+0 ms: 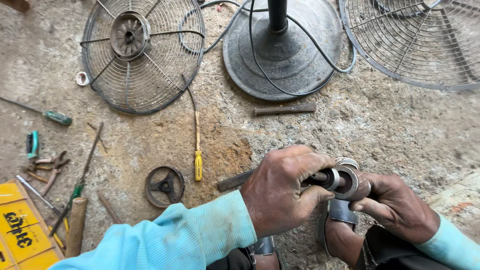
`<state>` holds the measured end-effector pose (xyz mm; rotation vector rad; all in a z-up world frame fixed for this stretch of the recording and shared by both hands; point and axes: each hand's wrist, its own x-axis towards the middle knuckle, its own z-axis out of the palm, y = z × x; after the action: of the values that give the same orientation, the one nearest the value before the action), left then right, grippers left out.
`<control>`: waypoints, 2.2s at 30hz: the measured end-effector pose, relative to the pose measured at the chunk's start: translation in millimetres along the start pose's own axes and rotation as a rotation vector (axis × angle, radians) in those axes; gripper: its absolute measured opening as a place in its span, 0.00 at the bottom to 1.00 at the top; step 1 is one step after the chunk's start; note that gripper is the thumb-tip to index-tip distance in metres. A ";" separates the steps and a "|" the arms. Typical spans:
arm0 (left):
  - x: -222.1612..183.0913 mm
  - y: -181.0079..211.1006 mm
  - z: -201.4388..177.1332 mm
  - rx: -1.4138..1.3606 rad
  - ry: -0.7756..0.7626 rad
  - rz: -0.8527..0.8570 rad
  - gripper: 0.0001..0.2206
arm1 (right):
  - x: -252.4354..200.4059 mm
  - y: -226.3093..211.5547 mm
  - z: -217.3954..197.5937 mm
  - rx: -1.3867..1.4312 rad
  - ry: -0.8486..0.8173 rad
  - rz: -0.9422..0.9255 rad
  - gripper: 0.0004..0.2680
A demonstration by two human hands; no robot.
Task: The person is repairing a fan motor by removing and installing bearings onto the motor shaft. They use a hammer to tap the bearings into place and repeatedly check the fit by rotating the shaft.
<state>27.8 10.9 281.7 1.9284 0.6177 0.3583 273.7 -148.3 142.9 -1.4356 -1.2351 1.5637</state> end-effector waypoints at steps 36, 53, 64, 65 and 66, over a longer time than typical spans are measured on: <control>-20.6 -49.5 32.0 -0.735 0.093 -0.613 0.22 | -28.8 6.1 -21.4 -0.359 0.289 -0.096 0.12; 94.1 -164.7 147.2 0.040 0.010 -0.230 0.18 | 12.9 -3.7 -98.3 -0.301 0.591 0.008 0.07; 100.4 -296.5 97.8 1.134 0.210 -0.100 0.15 | 41.2 39.4 -115.8 -0.611 0.500 0.001 0.09; 103.9 -298.4 98.9 1.101 0.195 -0.133 0.12 | 40.4 44.7 -119.2 -0.622 0.484 0.005 0.09; 107.9 -300.9 99.5 1.067 0.179 -0.166 0.10 | 41.0 50.2 -122.7 -0.629 0.458 0.006 0.08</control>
<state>88.9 97.9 -35.8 2.8319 1.2464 0.0767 392.8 -102.4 88.5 -2.0400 -1.4878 0.7853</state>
